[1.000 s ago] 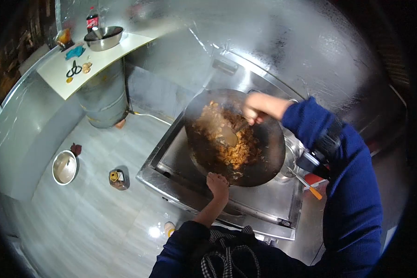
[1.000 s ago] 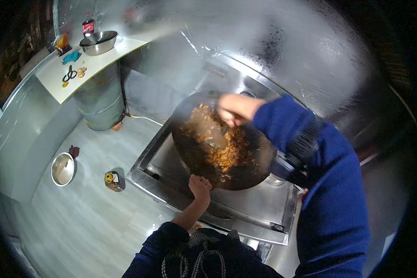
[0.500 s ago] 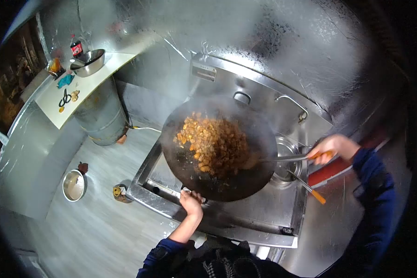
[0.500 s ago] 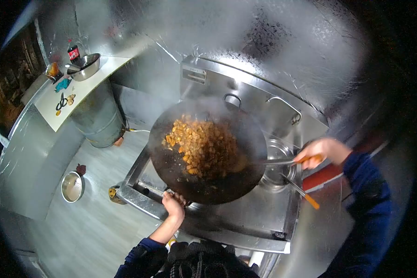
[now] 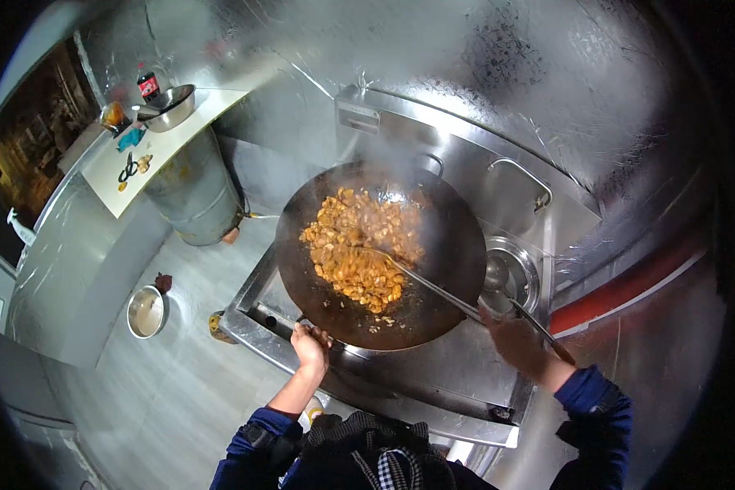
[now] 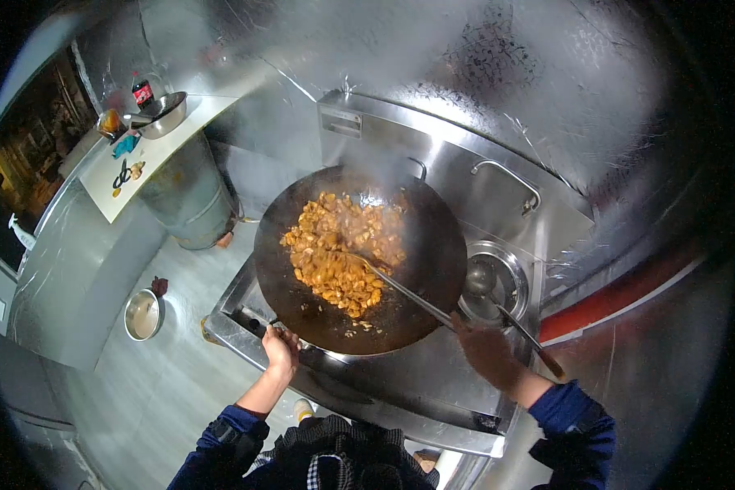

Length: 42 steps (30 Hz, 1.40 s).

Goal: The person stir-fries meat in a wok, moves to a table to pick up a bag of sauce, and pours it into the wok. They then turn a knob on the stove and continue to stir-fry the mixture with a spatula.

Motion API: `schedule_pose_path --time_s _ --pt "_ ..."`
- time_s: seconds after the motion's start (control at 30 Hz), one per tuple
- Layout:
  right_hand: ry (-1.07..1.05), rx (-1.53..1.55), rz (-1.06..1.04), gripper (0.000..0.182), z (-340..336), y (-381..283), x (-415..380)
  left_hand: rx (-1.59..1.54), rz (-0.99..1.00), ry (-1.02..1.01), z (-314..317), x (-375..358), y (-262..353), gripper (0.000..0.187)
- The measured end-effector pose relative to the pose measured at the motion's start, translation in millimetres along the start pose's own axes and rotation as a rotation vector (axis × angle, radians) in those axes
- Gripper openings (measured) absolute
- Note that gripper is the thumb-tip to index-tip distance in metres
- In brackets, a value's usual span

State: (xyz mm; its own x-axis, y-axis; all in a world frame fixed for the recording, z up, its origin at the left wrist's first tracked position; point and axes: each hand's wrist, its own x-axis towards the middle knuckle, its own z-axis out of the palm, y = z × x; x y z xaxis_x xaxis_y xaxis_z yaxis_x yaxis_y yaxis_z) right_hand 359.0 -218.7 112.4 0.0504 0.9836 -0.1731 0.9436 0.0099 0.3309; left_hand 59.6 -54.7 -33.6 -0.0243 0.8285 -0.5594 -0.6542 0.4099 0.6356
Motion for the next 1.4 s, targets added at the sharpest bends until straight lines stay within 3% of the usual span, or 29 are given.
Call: schedule_pose_path --time_s 0.03,0.1,0.13,0.17,0.2,0.23,0.27,0.33,0.4,0.43,0.47,0.57,0.63,0.67,0.73,0.77,0.83,0.87,0.93,1.1,1.13,1.23,1.33,1.4 --pt "0.031 -0.107 -0.022 0.042 -8 8 -10 0.011 -0.008 -0.011 -1 0 0 0.03" --pt "-0.246 -0.193 0.157 0.044 -49 32 -17 -0.009 -0.019 -0.023 -2 1 1 0.028" --pt "-0.258 -0.086 0.214 0.043 -74 45 -17 -0.024 -0.031 -0.031 -3 2 1 0.027" --pt "-0.075 0.264 0.117 0.04 -90 66 -25 -0.028 -0.032 -0.027 -2 1 1 0.027" --pt "-0.166 0.336 0.134 0.037 -96 86 -18 -0.018 -0.025 -0.018 0 0 1 0.027" --pt "-0.393 0.674 0.378 0.037 -119 93 -5 -0.007 -0.017 -0.009 2 -1 3 0.028" --pt "-0.531 0.703 0.542 0.028 -141 99 11 -0.01 -0.013 -0.008 3 -2 4 0.028" --pt "-0.706 0.902 0.662 0.022 -122 138 50 0.047 0.006 -0.006 3 -3 4 0.029" --pt "-0.809 0.958 0.609 0.023 -91 165 92 0.048 0.002 0.01 6 -4 4 0.03" --pt "-0.731 0.815 0.56 0.024 -87 147 111 0.054 0.017 0.014 9 -6 4 0.03" --pt "-0.783 1.24 0.302 0.022 -21 167 138 0.068 0.032 0.019 10 -6 5 0.031" --pt "-0.723 1.292 0.377 0.025 7 100 161 0.109 0.052 0.047 7 -3 2 0.031" --pt "-0.558 1.148 0.029 0.022 40 90 149 0.104 0.037 0.063 16 -7 9 0.031" --pt "-0.563 1.151 0.032 0.022 55 81 131 0.1 0.012 0.071 17 -11 11 0.031" --pt "0.141 0.498 -0.288 0.033 70 68 105 0.106 0.021 0.04 12 -5 7 0.031" --pt "0.136 0.499 -0.283 0.033 52 58 88 0.085 0.03 0.049 10 -2 5 0.03" --pt "0.023 0.099 -0.08 0.048 4 44 36 0.06 0.017 0.027 7 -3 5 0.029" --pt "0.012 0.099 -0.07 0.048 -7 40 17 0.066 0.003 0.022 5 -3 5 0.029" --pt "-0.057 -0.271 0.033 0.051 -26 31 -19 0.033 -0.003 0.017 4 -1 3 0.031" --pt "-0.049 -0.35 0.159 0.047 -142 -1 -82 0.021 -0.017 0.015 5 -2 3 0.03" --pt "-0.057 -0.354 0.172 0.047 -148 -9 -91 0.024 -0.027 0.005 4 0 2 0.03" --pt "-0.071 -0.551 -0.09 0.047 -151 -33 -95 0.022 -0.019 0.007 4 0 1 0.029" --pt "-0.286 -0.371 -0.069 0.046 -112 -70 -35 0.049 0.005 0.027 7 -2 2 0.028" --pt "-0.004 -0.411 -0.119 0.041 -78 -68 12 0.077 -0.011 0.054 8 -3 4 0.027"
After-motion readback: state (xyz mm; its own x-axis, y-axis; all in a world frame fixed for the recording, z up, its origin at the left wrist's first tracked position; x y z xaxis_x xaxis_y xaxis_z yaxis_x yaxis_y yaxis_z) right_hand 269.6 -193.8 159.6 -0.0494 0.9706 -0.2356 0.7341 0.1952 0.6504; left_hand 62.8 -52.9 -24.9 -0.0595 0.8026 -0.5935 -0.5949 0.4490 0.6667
